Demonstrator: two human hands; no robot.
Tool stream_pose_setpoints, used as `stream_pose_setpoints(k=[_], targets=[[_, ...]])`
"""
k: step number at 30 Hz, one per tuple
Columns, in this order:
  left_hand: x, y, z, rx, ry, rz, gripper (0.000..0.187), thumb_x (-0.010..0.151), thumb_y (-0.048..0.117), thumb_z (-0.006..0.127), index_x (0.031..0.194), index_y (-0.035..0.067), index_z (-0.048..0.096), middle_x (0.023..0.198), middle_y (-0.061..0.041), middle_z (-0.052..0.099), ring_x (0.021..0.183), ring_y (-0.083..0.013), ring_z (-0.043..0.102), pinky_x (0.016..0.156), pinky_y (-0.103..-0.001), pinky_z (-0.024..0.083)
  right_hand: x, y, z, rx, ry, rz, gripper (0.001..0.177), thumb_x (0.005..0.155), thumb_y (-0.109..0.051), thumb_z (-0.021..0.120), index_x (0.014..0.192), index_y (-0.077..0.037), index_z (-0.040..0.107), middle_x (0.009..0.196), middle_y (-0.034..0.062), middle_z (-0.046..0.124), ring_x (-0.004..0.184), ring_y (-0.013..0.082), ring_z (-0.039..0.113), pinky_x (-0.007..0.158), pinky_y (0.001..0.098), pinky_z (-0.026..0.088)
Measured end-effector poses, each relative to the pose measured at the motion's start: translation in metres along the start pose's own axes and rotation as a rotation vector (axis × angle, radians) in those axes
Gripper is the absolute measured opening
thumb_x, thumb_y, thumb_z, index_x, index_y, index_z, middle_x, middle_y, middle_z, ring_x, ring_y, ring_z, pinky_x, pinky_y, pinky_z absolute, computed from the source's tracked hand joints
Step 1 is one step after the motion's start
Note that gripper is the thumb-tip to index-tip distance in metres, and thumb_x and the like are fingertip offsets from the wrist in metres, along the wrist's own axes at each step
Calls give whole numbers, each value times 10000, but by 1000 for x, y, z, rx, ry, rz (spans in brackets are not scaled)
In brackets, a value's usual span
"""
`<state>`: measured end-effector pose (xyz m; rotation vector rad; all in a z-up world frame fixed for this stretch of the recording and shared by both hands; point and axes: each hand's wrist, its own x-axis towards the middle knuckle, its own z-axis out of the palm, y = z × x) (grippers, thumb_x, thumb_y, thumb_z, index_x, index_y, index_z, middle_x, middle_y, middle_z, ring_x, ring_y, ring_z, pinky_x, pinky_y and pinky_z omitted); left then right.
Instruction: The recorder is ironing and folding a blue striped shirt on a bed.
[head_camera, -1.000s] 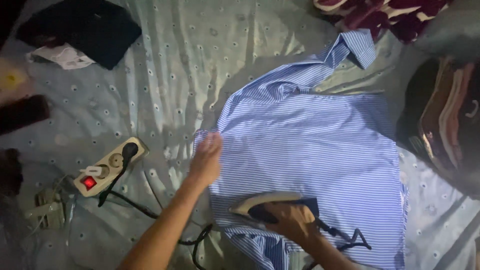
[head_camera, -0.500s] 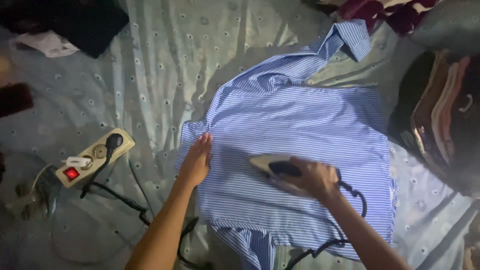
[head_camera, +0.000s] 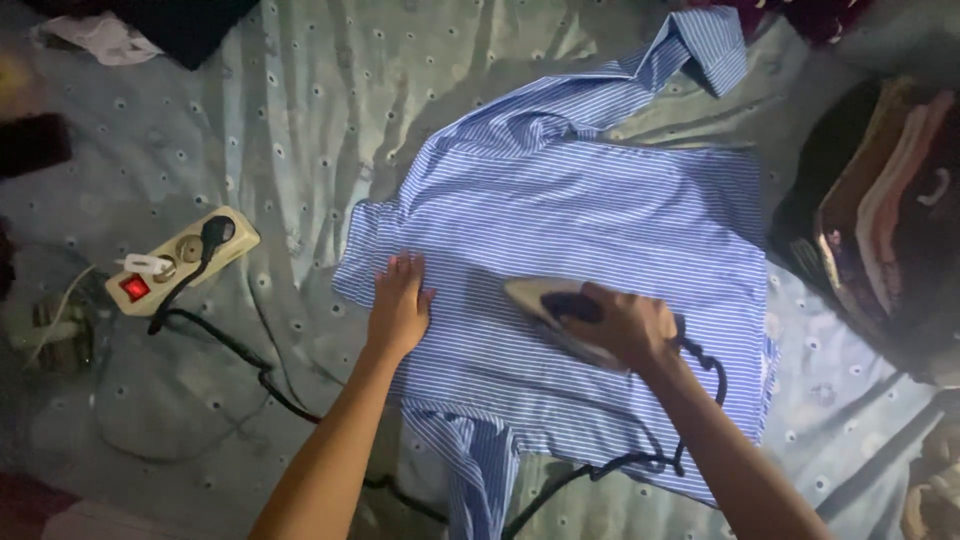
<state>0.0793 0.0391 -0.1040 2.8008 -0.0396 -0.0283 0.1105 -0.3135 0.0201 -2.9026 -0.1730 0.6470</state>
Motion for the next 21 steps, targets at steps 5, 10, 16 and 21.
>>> stream_pose_setpoints(k=[5,10,16,21], targets=[[-15,6,7,125,-10,-32,690,1015,389,512,1594,83,295,1626,-250,276,1490,-457,256,1195,-606,203,-42,16,42,-8,-74,-173,686,780,-718,681,1338,-322,635,1020,76,759,797,263,764,603,439,632],[-13,31,-3,197,-4,-134,687,1004,379,507,1599,122,277,1644,-222,266,1523,-417,233,1215,-596,183,-87,29,44,39,-202,-261,591,851,-654,648,1306,-277,618,1073,76,761,825,257,767,664,414,637],[-32,66,15,64,139,-86,711,1030,376,506,1610,42,264,1641,-263,281,1518,-453,243,1218,-610,185,-114,32,21,130,-285,-270,603,862,-639,631,1314,-241,618,1083,86,764,824,270,755,678,427,618],[-49,60,42,74,166,-64,700,1035,473,464,1605,106,288,1650,-223,294,1523,-432,254,1225,-588,195,-113,59,42,105,-447,-218,541,928,-640,566,1254,-217,646,1003,84,797,789,258,772,735,427,589]])
